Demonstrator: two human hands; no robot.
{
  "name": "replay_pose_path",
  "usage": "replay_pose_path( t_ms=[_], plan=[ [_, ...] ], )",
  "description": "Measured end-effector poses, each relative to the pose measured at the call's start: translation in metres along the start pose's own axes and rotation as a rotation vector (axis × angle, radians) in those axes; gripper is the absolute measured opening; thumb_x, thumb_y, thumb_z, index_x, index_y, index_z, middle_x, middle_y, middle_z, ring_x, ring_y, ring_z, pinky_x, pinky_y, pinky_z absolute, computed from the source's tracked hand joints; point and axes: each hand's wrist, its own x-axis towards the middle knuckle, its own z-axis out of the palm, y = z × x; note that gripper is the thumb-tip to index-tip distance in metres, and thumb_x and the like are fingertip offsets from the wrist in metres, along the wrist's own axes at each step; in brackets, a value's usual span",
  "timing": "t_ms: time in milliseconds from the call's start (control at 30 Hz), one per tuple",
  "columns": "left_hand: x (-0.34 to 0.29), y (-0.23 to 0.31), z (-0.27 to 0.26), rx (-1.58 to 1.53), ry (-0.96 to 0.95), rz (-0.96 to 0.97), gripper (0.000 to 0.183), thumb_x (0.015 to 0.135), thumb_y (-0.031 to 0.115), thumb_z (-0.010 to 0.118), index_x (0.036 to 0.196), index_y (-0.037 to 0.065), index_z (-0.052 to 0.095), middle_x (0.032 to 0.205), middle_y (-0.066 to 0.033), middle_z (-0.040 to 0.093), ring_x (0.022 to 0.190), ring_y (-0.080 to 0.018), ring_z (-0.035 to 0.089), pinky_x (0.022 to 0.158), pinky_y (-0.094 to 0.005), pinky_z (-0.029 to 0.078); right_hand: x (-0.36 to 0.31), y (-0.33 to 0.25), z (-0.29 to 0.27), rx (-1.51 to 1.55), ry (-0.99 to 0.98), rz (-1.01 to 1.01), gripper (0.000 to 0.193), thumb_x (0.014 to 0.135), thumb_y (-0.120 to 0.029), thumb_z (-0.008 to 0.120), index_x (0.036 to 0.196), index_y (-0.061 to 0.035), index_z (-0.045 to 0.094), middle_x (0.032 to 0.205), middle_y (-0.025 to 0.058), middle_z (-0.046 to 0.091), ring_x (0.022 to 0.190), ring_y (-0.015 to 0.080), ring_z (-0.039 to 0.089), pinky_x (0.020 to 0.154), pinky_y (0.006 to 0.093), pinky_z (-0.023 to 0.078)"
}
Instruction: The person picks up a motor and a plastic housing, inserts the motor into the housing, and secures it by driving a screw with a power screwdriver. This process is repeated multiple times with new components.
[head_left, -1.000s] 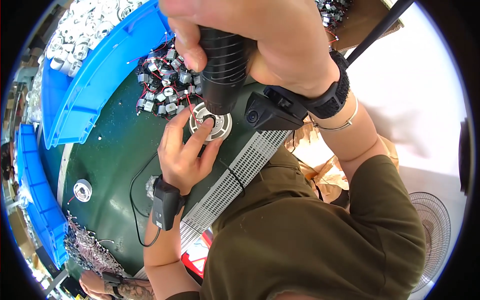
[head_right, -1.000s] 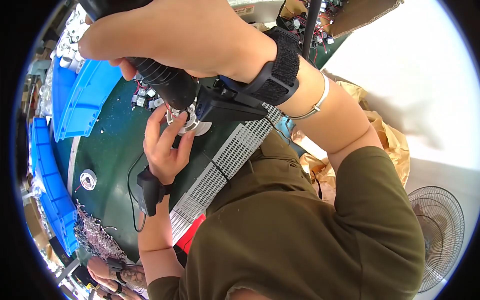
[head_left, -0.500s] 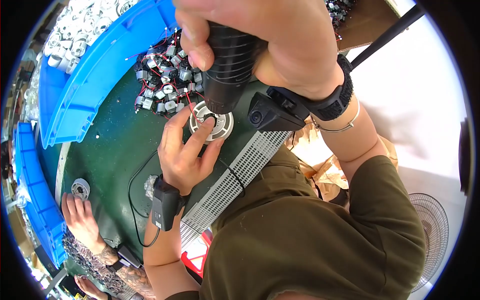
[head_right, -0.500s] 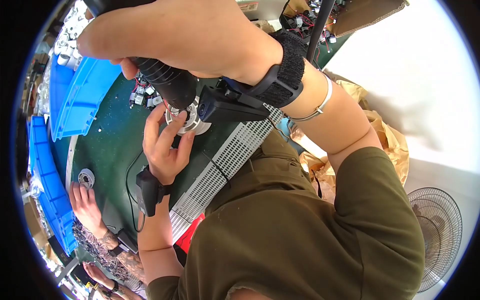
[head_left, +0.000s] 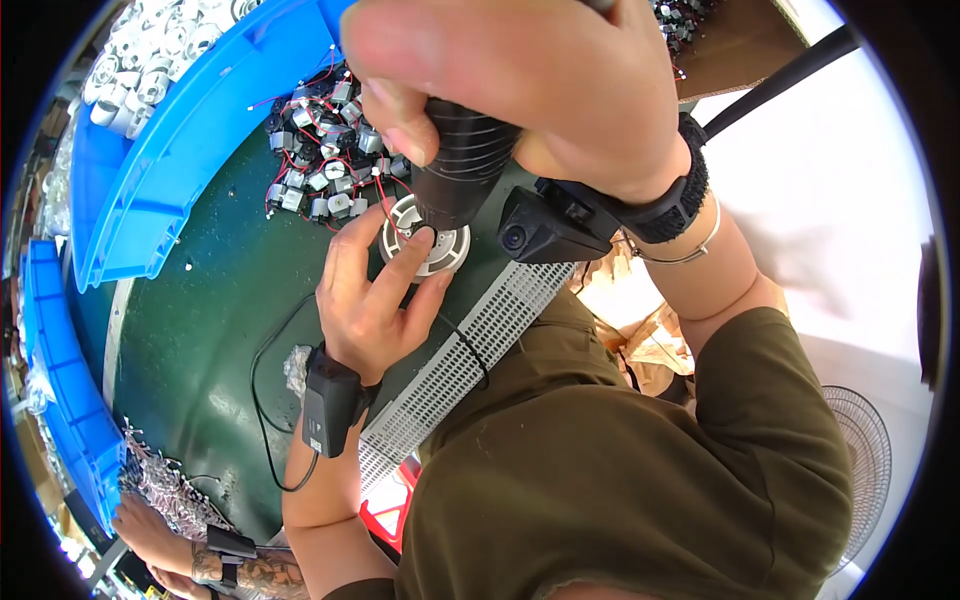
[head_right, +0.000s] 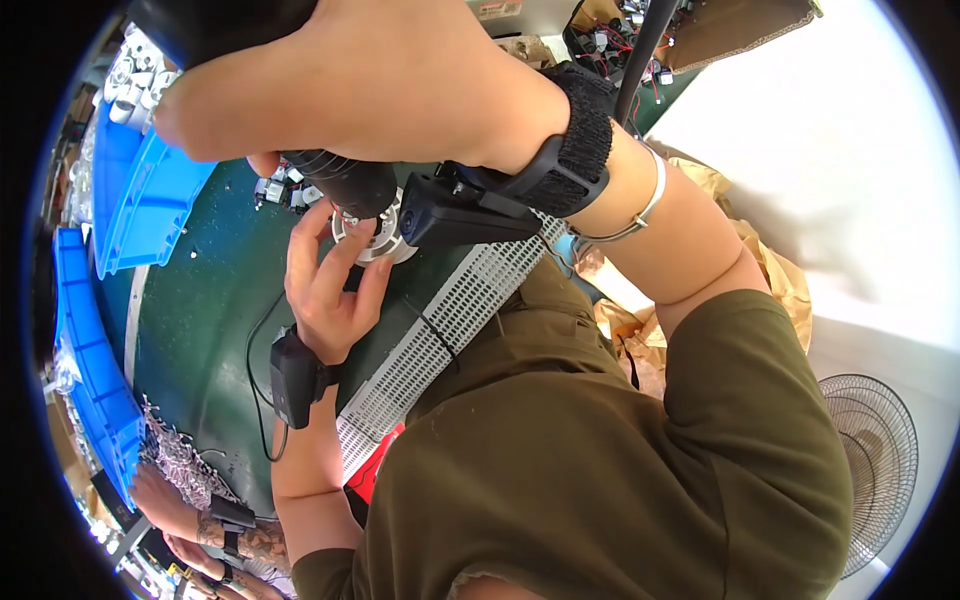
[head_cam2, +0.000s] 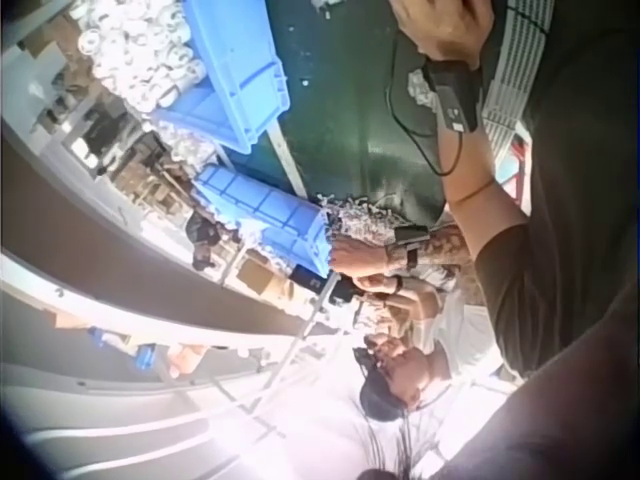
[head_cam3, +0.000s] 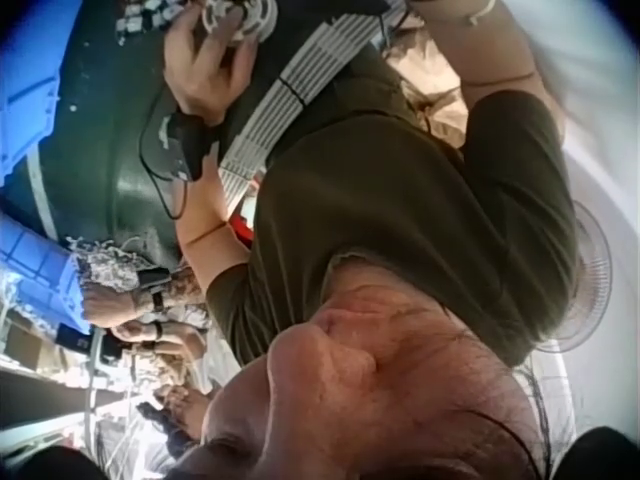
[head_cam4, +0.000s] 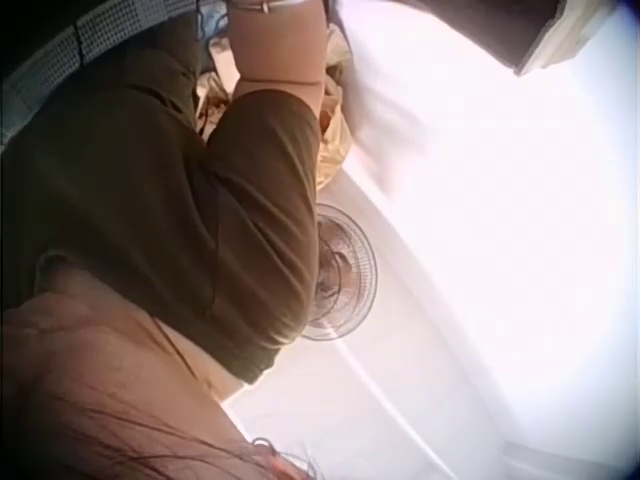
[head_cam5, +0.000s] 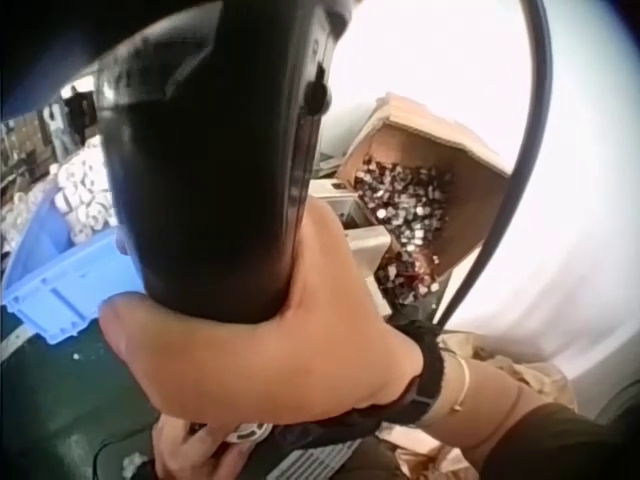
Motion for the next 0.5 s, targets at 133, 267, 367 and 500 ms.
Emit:
replay_pose_path(
  t_ms=[133,267,367,500],
  plan=[
    [0.001,-0.001,0.001,0.009,0.016,0.021,0.039,0.06,0.01,0.078,0.097,0.005,0.065,0.109,-0.0191,0.055,0.089,-0.0323,0.058,0.07,-0.0374,0.049,-0.009,-0.017,0.008,0.067,0.104,0.11,0.014,0.067,-0.005,0.067,0.067,-0.0057,0.053,0.057,-0.0034,0.051,0.049,0.0055,0.046,0.045,0.0226,0.036],
    [0.003,-0.001,0.002,0.058,0.05,0.059,0.042,0.057,0.012,0.081,0.094,0.004,0.063,0.108,-0.0179,0.056,0.089,-0.0323,0.057,0.071,-0.0391,0.049,-0.011,-0.012,0.008,0.048,0.081,0.036,0.015,0.068,-0.005,0.07,0.074,-0.0023,0.056,0.063,-0.0009,0.055,0.054,0.0074,0.051,0.049,0.0228,0.04],
    [0.002,0.002,0.007,0.046,0.099,0.053,0.042,0.055,0.011,0.081,0.091,0.005,0.061,0.104,-0.0163,0.057,0.088,-0.0327,0.057,0.073,-0.0407,0.047,-0.012,-0.018,0.016,0.017,0.103,0.051,0.019,0.069,-0.004,0.07,0.081,-0.0006,0.056,0.068,0.0007,0.058,0.059,0.0086,0.054,0.052,0.0241,0.043],
    [-0.006,0.0,-0.008,-0.173,0.14,-0.262,0.035,0.06,0.008,0.08,0.091,0.004,0.063,0.104,-0.0172,0.06,0.097,-0.0297,0.059,0.085,-0.0379,0.046,0.0,-0.034,0.017,0.165,0.152,0.084,0.026,0.072,-0.006,0.071,0.091,0.0,0.054,0.066,0.0026,0.056,0.053,0.0098,0.054,0.048,0.025,0.044]
  ],
)
